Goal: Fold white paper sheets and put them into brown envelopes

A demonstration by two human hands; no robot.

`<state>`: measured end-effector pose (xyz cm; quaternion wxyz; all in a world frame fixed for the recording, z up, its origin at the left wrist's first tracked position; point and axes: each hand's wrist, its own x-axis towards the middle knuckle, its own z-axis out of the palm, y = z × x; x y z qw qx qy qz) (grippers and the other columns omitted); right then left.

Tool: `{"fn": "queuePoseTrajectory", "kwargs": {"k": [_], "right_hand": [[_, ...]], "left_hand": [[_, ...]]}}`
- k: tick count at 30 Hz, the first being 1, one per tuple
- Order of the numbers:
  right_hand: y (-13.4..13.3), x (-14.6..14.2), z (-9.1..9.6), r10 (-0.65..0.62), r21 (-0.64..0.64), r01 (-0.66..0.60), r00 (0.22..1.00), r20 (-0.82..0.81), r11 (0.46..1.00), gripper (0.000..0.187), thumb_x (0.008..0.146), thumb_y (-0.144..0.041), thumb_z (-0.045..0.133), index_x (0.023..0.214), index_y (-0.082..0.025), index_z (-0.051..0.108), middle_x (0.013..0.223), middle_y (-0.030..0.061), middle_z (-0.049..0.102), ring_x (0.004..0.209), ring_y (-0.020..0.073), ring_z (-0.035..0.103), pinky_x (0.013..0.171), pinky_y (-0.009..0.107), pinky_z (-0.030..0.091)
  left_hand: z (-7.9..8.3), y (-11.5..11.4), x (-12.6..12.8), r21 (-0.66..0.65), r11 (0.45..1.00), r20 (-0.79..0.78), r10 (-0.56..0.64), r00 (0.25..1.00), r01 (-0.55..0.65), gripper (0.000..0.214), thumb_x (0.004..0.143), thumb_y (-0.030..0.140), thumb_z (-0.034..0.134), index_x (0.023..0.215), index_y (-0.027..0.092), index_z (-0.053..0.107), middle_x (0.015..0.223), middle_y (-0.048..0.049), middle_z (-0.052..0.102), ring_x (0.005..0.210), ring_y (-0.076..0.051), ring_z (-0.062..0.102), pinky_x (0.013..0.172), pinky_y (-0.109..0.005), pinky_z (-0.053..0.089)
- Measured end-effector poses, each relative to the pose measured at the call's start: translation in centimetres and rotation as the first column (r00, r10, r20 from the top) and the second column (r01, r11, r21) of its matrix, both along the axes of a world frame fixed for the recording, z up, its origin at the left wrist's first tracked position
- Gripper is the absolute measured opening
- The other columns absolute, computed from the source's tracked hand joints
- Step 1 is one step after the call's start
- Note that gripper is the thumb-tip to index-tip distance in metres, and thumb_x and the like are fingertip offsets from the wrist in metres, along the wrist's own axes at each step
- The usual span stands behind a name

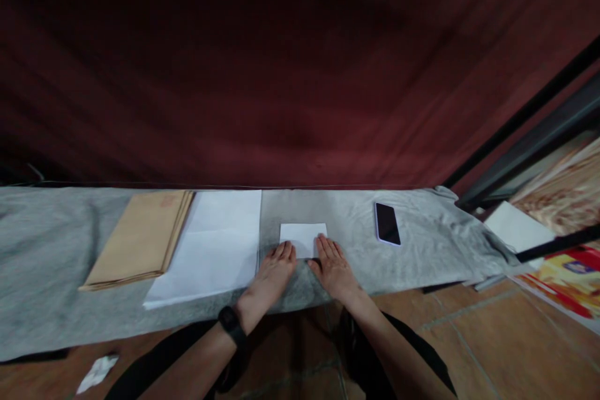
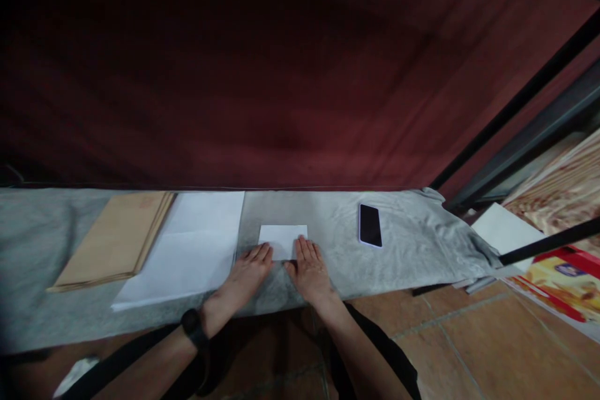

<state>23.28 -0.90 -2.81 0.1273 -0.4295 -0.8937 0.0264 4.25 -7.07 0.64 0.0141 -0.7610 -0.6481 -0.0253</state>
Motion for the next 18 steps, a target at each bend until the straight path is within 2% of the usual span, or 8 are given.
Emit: {"fn": "queuePoseTrajectory", "kwargs": {"k": [5, 9, 13, 18], "right_hand": [[0.0, -0.3, 0.4, -0.003, 0.021, 0.002, 1.000, 0.014, 1.000, 0.063, 0.102, -0.043, 0.043, 0.151, -0.005, 0.039, 0.157, 0.0182, 0.039, 0.145, 0.0289, 0.037, 0.121, 0.045, 0.027], [-0.1, -0.4, 0.8, -0.012, 0.030, 0.012, 1.000, 0.013, 0.999, 0.060, 0.101, -0.040, 0.045, 0.150, -0.006, 0.042, 0.155, 0.0184, 0.042, 0.144, 0.0301, 0.040, 0.121, 0.048, 0.025], [0.2, -0.5, 1.5, 0.023, 0.001, -0.023, 1.000, 0.008, 1.000, 0.056, 0.099, -0.036, 0.047, 0.149, -0.009, 0.045, 0.155, 0.0152, 0.043, 0.143, 0.0288, 0.041, 0.121, 0.048, 0.024], [0.5, -1.2, 2.0, 0.067, -0.028, -0.067, 0.998, 0.004, 0.997, 0.055, 0.097, -0.023, 0.045, 0.150, -0.011, 0.043, 0.156, 0.0124, 0.044, 0.144, 0.0271, 0.040, 0.121, 0.049, 0.026]], "left_hand": [[1.6, 0.4, 0.2, -0.069, 0.998, -0.035, -0.014, 0.999, 0.012, 0.052, 0.086, -0.004, 0.043, 0.133, 0.012, 0.058, 0.143, -0.0185, 0.057, 0.133, -0.027, 0.053, 0.103, -0.040, 0.047], [2.4, 0.5, 0.8, -0.055, 0.998, -0.063, -0.021, 0.998, 0.017, 0.044, 0.088, -0.002, 0.043, 0.126, 0.010, 0.062, 0.137, -0.0199, 0.061, 0.126, -0.027, 0.059, 0.099, -0.040, 0.050], [2.2, 0.7, 0.8, 0.009, 0.999, -0.087, -0.041, 0.995, 0.042, 0.033, 0.090, 0.002, 0.046, 0.114, 0.010, 0.067, 0.129, -0.0190, 0.065, 0.120, -0.027, 0.062, 0.102, -0.041, 0.048], [1.5, 0.7, 0.9, 0.101, 0.991, -0.069, -0.079, 0.994, 0.086, 0.027, 0.089, 0.004, 0.050, 0.109, 0.011, 0.067, 0.122, -0.0167, 0.068, 0.117, -0.026, 0.063, 0.103, -0.040, 0.046]]}}
